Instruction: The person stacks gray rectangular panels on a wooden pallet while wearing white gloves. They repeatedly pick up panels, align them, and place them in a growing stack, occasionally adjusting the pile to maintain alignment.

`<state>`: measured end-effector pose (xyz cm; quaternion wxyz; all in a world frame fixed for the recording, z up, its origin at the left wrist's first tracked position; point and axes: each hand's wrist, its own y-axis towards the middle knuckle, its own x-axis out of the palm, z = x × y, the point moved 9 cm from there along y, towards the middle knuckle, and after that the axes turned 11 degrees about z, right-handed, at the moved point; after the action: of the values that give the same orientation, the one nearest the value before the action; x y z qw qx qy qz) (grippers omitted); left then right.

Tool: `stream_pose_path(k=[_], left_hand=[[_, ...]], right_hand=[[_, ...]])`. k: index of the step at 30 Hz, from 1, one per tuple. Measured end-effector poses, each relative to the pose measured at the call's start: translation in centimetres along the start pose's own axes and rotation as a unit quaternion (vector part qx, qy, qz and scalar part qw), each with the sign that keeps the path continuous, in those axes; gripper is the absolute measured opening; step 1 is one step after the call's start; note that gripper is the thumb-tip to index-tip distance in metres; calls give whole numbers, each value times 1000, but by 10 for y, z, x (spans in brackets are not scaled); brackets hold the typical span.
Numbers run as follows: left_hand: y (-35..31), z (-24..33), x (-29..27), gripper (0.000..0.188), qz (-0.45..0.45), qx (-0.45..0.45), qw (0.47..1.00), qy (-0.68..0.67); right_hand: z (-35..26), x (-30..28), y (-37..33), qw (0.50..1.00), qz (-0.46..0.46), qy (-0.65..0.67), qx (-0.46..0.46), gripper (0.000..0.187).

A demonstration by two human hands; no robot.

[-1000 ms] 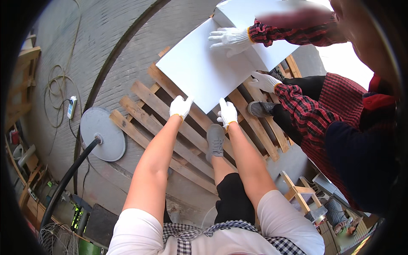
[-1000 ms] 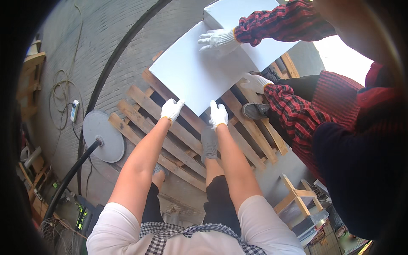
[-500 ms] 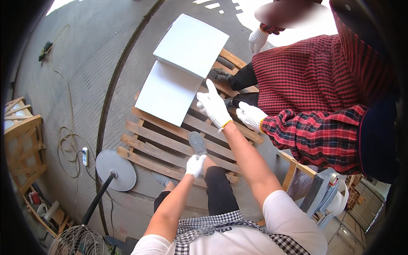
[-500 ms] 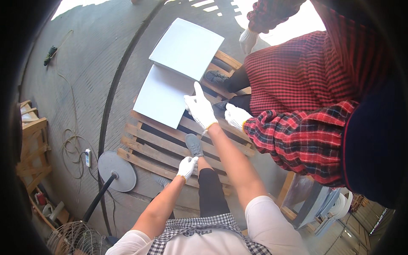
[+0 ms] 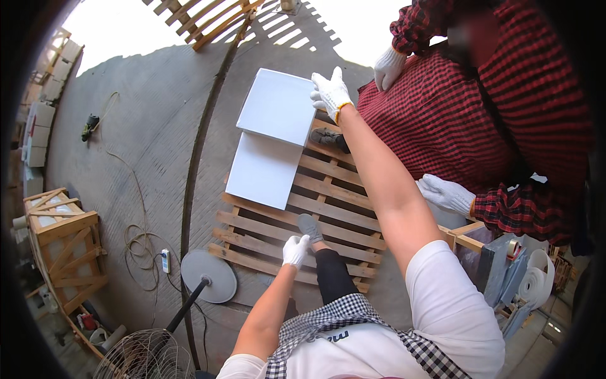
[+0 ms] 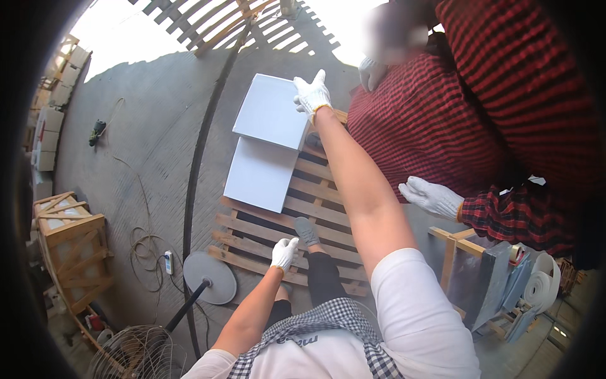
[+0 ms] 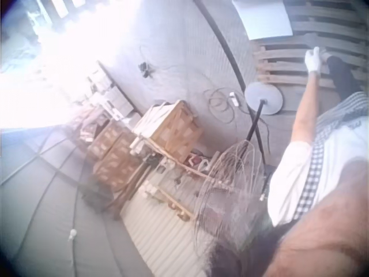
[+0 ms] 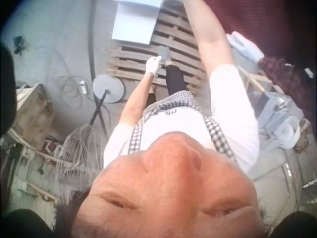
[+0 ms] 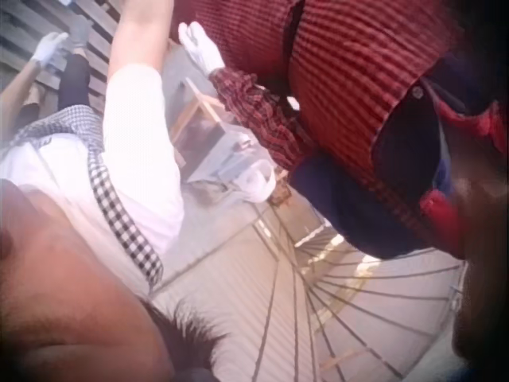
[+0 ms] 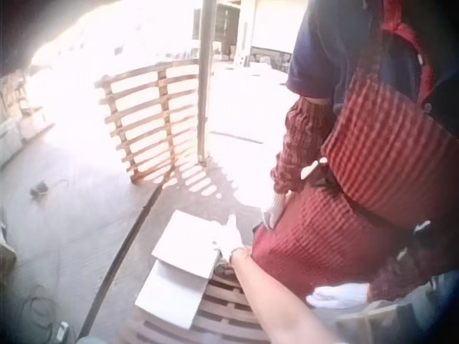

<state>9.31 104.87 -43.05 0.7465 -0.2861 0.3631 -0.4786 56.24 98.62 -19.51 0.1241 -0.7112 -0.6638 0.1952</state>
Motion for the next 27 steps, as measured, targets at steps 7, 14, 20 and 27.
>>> stream_pose_path(k=[7, 14, 20, 27], left_hand=[[-60, 45, 19, 35, -59, 10, 998, 34], [-139, 35, 14, 37, -79, 100, 977, 171], [-186, 19, 14, 47, -110, 189, 943, 251], [-177, -42, 2, 48, -121, 105, 972, 172]], right_hand=[[102, -54, -181, 992, -40, 56, 110, 94], [244, -171, -413, 980, -21, 27, 195, 89], [247, -205, -504, 981, -91, -82, 151, 78], [130, -91, -409, 917, -304, -256, -47, 76]])
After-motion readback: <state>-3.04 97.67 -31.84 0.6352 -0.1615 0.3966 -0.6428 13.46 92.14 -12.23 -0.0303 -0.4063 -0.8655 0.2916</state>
